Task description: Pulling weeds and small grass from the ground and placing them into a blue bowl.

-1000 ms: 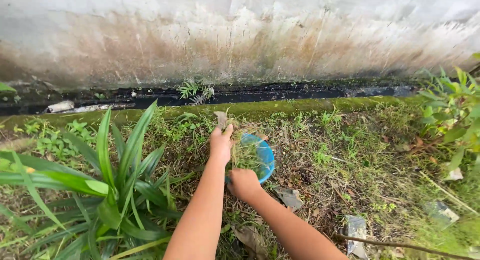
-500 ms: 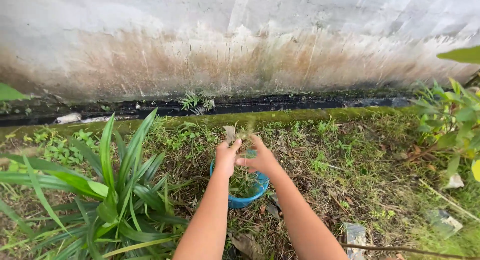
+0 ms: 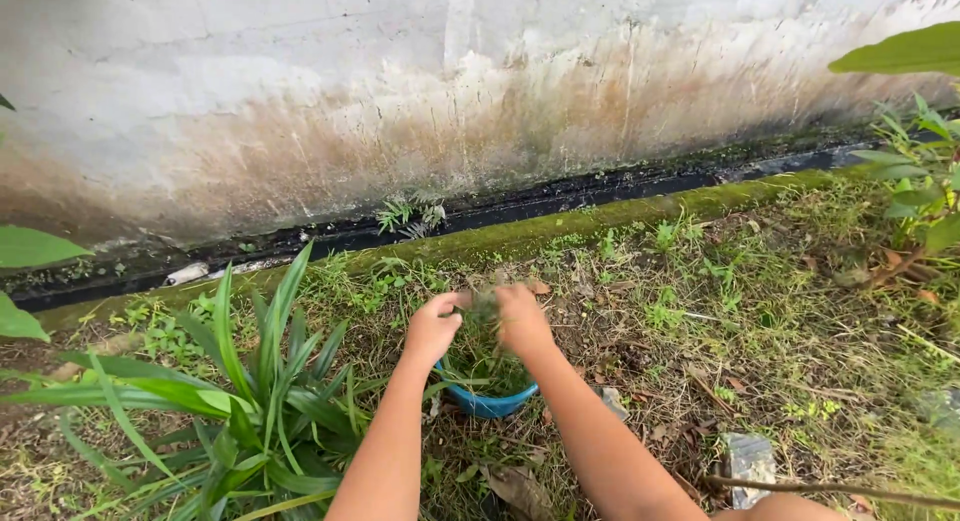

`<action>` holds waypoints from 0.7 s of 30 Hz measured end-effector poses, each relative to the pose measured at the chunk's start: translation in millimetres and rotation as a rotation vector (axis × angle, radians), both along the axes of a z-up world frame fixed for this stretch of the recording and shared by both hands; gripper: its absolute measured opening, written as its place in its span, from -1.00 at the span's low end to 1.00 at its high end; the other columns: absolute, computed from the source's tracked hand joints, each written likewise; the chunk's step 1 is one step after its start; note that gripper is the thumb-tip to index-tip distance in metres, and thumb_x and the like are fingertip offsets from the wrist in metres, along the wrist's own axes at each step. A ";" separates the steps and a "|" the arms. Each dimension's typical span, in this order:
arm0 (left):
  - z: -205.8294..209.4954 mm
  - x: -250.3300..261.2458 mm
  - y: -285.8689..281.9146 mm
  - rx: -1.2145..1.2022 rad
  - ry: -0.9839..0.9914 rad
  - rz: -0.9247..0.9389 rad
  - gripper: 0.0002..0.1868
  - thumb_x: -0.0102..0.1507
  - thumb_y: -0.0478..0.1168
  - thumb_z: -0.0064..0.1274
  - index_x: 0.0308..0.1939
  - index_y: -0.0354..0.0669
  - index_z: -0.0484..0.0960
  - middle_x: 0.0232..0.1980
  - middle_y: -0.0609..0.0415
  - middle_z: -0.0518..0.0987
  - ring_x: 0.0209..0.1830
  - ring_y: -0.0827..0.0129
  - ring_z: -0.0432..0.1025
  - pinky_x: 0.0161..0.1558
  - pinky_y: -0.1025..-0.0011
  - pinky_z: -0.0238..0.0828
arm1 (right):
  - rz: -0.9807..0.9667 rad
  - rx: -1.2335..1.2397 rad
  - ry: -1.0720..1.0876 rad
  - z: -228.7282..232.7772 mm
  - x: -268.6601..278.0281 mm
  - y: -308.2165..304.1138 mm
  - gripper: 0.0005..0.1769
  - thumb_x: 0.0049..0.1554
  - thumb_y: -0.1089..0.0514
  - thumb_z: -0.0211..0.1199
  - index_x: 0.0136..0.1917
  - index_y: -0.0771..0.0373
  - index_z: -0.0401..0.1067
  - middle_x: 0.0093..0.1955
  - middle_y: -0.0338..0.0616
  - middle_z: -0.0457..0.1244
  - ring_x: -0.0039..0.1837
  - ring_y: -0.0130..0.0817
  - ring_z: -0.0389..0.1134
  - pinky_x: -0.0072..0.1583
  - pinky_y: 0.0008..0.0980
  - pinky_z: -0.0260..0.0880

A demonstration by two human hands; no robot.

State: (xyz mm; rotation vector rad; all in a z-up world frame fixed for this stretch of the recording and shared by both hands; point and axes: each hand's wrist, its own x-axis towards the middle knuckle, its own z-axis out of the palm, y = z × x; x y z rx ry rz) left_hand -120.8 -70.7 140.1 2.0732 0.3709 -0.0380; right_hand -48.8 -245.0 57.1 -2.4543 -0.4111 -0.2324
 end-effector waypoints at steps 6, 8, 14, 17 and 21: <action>-79.5 21.8 -4.9 -0.059 -0.165 0.008 -0.50 0.21 -0.48 -0.07 0.22 -0.13 0.61 0.24 -0.06 0.61 0.12 0.23 0.57 0.14 0.32 0.48 | 0.516 -0.766 0.292 -35.7 -22.0 13.6 -0.19 0.23 0.21 0.16 0.65 -0.27 0.01 0.75 -0.18 -0.26 0.70 -0.02 -0.19 0.55 0.18 -0.09; -65.5 19.1 -1.4 -0.083 -0.201 0.062 -0.54 0.21 -0.47 -0.05 0.17 -0.14 0.63 0.21 -0.04 0.64 0.10 0.24 0.58 0.12 0.32 0.49 | 0.493 -0.813 0.463 -21.1 -29.5 13.1 -0.13 0.20 0.09 0.23 0.65 -0.30 -0.07 0.75 -0.22 -0.28 0.71 -0.07 -0.22 0.56 0.16 -0.07; -114.6 21.7 51.2 -0.003 -0.304 0.356 -0.63 0.20 -0.39 -0.03 0.05 -0.16 0.70 0.10 -0.04 0.71 0.09 0.22 0.60 0.12 0.31 0.51 | 0.419 -0.583 0.693 16.0 -19.9 4.1 -0.16 0.10 0.34 0.03 0.54 -0.37 0.14 0.65 -0.20 -0.04 0.64 -0.11 -0.01 0.57 -0.01 0.02; -155.8 16.8 74.9 -0.007 -0.125 0.445 -0.63 0.21 -0.27 0.00 0.09 -0.16 0.70 0.16 -0.07 0.67 0.18 0.13 0.54 0.18 0.22 0.43 | 0.433 -0.333 0.671 54.3 0.0 -12.1 -0.07 -0.04 0.56 -0.08 0.38 -0.31 0.43 0.56 -0.23 0.16 0.57 -0.15 0.15 0.56 -0.16 0.05; -152.4 13.7 68.6 -0.301 0.166 0.371 -0.46 0.28 -0.02 0.04 0.27 -0.24 0.57 0.35 -0.12 0.53 0.37 0.04 0.38 0.35 0.14 0.23 | 0.331 -0.143 0.421 64.9 34.8 -41.5 -0.41 0.02 0.51 0.14 0.13 0.04 0.74 0.52 0.26 0.07 0.63 -0.03 -0.01 0.51 -0.09 0.07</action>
